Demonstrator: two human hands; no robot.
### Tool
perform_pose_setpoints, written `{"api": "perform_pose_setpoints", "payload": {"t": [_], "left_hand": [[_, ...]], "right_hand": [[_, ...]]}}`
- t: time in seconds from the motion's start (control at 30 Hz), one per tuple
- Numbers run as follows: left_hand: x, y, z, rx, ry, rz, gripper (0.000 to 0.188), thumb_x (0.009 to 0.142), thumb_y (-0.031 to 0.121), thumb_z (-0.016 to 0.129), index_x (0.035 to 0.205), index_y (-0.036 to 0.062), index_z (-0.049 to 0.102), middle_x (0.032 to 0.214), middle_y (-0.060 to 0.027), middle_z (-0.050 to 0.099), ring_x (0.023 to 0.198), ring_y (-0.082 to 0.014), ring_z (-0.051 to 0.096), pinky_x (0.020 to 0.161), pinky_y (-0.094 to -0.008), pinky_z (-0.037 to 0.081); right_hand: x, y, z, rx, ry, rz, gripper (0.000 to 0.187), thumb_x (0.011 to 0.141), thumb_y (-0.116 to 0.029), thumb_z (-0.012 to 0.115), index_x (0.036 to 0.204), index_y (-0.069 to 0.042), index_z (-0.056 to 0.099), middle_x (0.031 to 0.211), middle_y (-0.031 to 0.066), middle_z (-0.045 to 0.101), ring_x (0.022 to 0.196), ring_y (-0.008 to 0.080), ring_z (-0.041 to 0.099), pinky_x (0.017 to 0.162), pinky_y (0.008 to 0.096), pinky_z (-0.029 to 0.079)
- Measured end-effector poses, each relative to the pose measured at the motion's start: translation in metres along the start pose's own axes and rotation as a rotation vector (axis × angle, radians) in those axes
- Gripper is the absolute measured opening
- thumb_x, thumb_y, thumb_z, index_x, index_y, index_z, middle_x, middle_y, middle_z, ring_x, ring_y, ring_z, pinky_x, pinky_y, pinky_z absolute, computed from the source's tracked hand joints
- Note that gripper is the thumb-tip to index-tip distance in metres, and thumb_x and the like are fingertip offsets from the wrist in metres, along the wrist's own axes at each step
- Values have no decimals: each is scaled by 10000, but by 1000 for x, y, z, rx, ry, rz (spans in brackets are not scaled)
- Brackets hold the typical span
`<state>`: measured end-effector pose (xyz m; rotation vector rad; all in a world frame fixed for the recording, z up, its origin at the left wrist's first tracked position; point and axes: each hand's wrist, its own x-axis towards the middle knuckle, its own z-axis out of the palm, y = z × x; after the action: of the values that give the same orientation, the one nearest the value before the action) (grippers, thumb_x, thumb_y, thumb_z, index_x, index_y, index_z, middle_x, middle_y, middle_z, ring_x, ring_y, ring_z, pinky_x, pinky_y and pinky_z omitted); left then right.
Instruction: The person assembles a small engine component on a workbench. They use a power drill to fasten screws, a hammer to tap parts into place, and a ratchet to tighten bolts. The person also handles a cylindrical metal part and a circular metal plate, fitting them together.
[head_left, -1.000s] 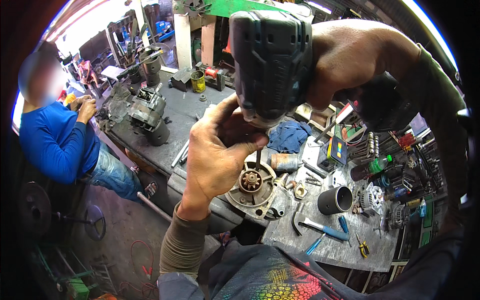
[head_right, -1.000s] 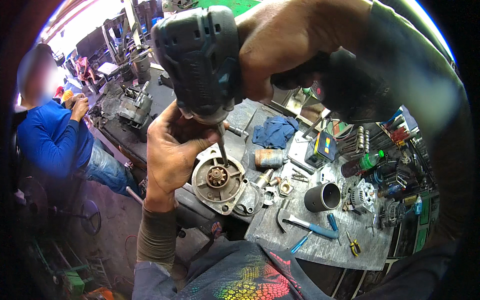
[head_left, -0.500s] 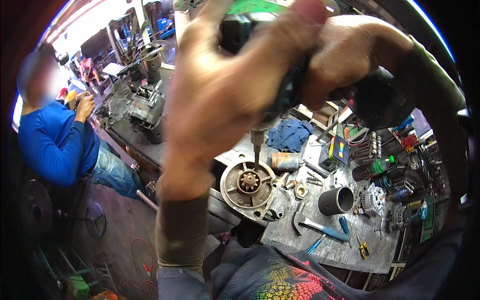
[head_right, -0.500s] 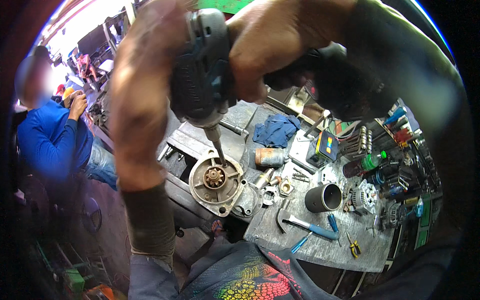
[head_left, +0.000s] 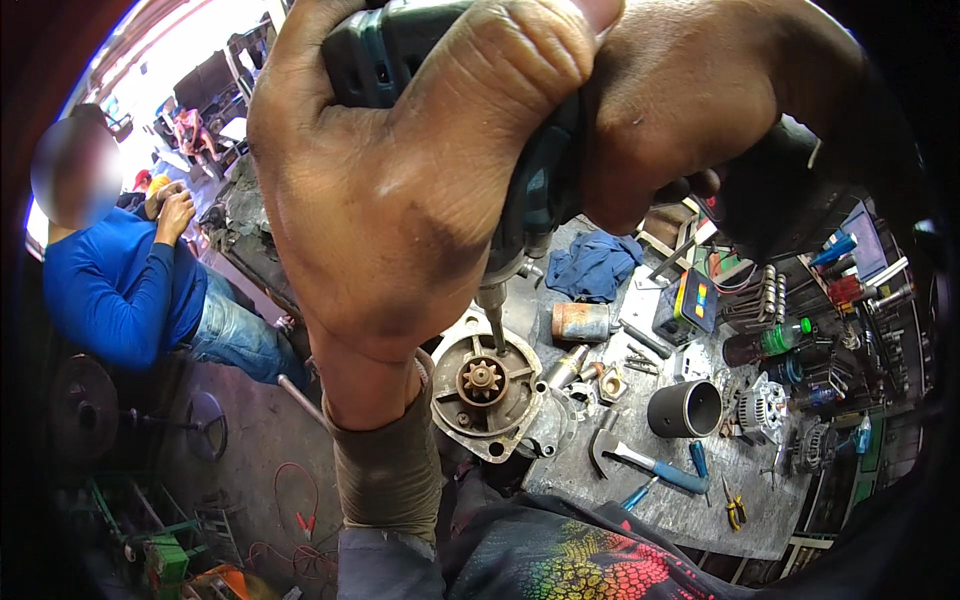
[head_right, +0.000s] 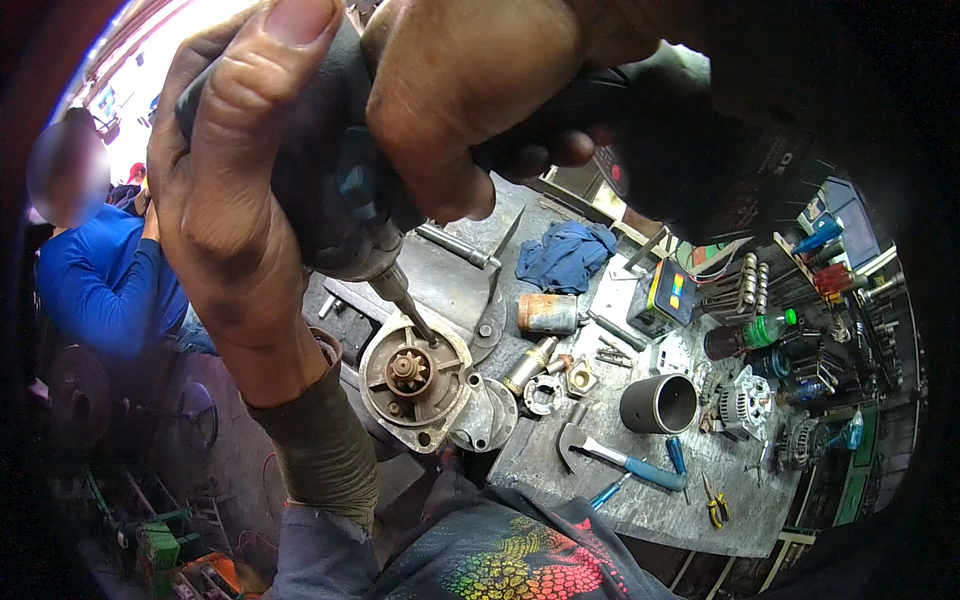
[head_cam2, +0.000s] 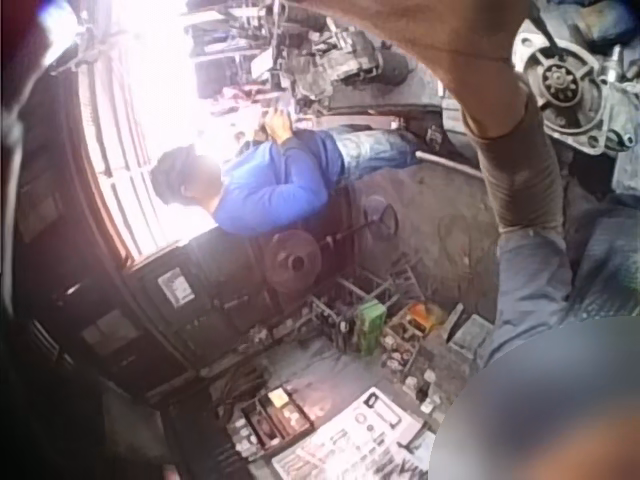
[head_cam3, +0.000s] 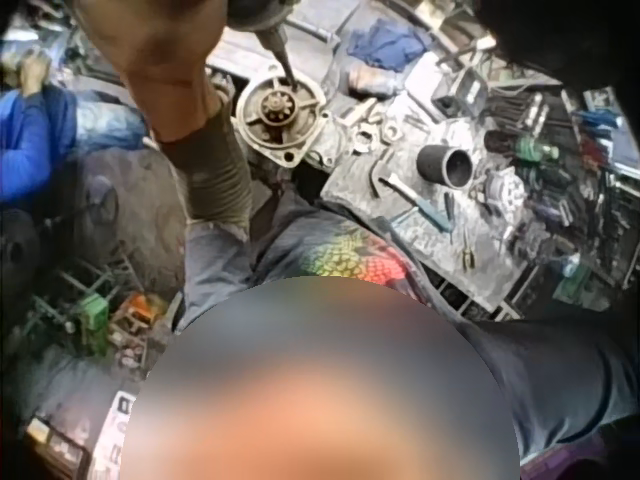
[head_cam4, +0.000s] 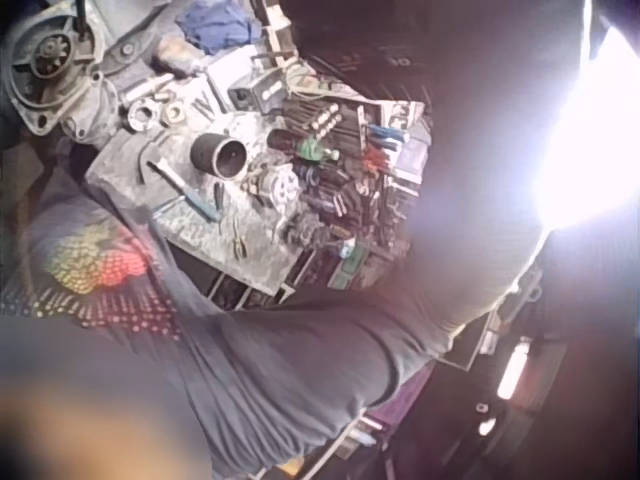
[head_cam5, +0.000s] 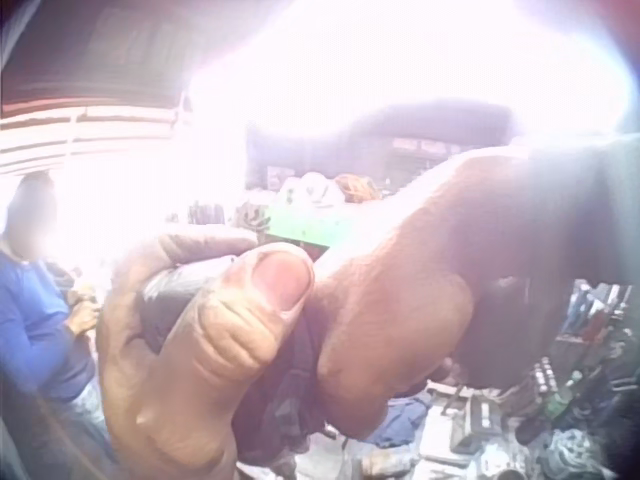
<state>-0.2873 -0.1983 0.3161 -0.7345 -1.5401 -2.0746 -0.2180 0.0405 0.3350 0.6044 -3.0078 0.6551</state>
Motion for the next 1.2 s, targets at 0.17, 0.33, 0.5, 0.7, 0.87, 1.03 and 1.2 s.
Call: {"api": "perform_pose_setpoints", "payload": {"t": [0.17, 0.33, 0.5, 0.7, 0.87, 1.03, 1.2], "left_hand": [[0, 0, 3, 27, 16, 4, 519, 975, 274, 704, 1347, -64, 573, 1293, -181, 625, 1190, -262, 631, 1061, -375, 493], [0, 0, 3, 41, 26, 7, 510, 973, 284, 706, 1328, -62, 585, 1267, -173, 632, 1166, -253, 633, 1046, -367, 494], [1, 2, 1, 41, 30, 11, 502, 970, 295, 708, 1308, -59, 597, 1242, -164, 639, 1141, -243, 636, 1031, -360, 496], [3, 3, 0, 46, 37, 20, 493, 967, 307, 710, 1285, -56, 611, 1211, -155, 647, 1112, -232, 638, 1012, -350, 497], [4, 3, 3, 50, 41, 17, 487, 964, 318, 712, 1266, -53, 623, 1186, -147, 653, 1087, -222, 641, 997, -342, 499], [6, 1, 5, 57, 47, 16, 481, 962, 329, 715, 1246, -51, 635, 1161, -138, 660, 1063, -212, 643, 981, -334, 500], [10, 0, 8, 62, 54, 26, 476, 959, 339, 717, 1227, -48, 647, 1135, -130, 667, 1038, -203, 645, 966, -326, 501]], "right_hand": [[-2, 5, 4, 17, 21, -11, 370, 753, -94, 785, 1114, -24, 752, 1007, 93, 749, 912, 222, 694, 819, 372, 561], [-1, 7, 4, 19, 20, -6, 370, 751, -95, 783, 1112, -21, 752, 999, 93, 747, 906, 222, 692, 814, 372, 560], [1, 6, 4, 13, 13, -6, 370, 748, -95, 781, 1109, -18, 751, 992, 94, 745, 900, 223, 690, 808, 372, 559], [2, 7, 3, 22, 11, 1, 371, 746, -96, 778, 1107, -13, 751, 983, 94, 742, 892, 224, 687, 802, 373, 558], [0, 11, 3, 28, 9, 10, 372, 744, -96, 776, 1104, -10, 750, 975, 94, 740, 886, 224, 684, 797, 373, 557], [4, 12, 1, 29, -19, 13, 372, 742, -97, 774, 1102, -7, 750, 968, 94, 738, 880, 225, 682, 791, 373, 555], [21, 8, -16, 6, -74, -8, 373, 739, -97, 772, 1100, -3, 749, 961, 95, 736, 874, 225, 680, 786, 373, 554]]}}
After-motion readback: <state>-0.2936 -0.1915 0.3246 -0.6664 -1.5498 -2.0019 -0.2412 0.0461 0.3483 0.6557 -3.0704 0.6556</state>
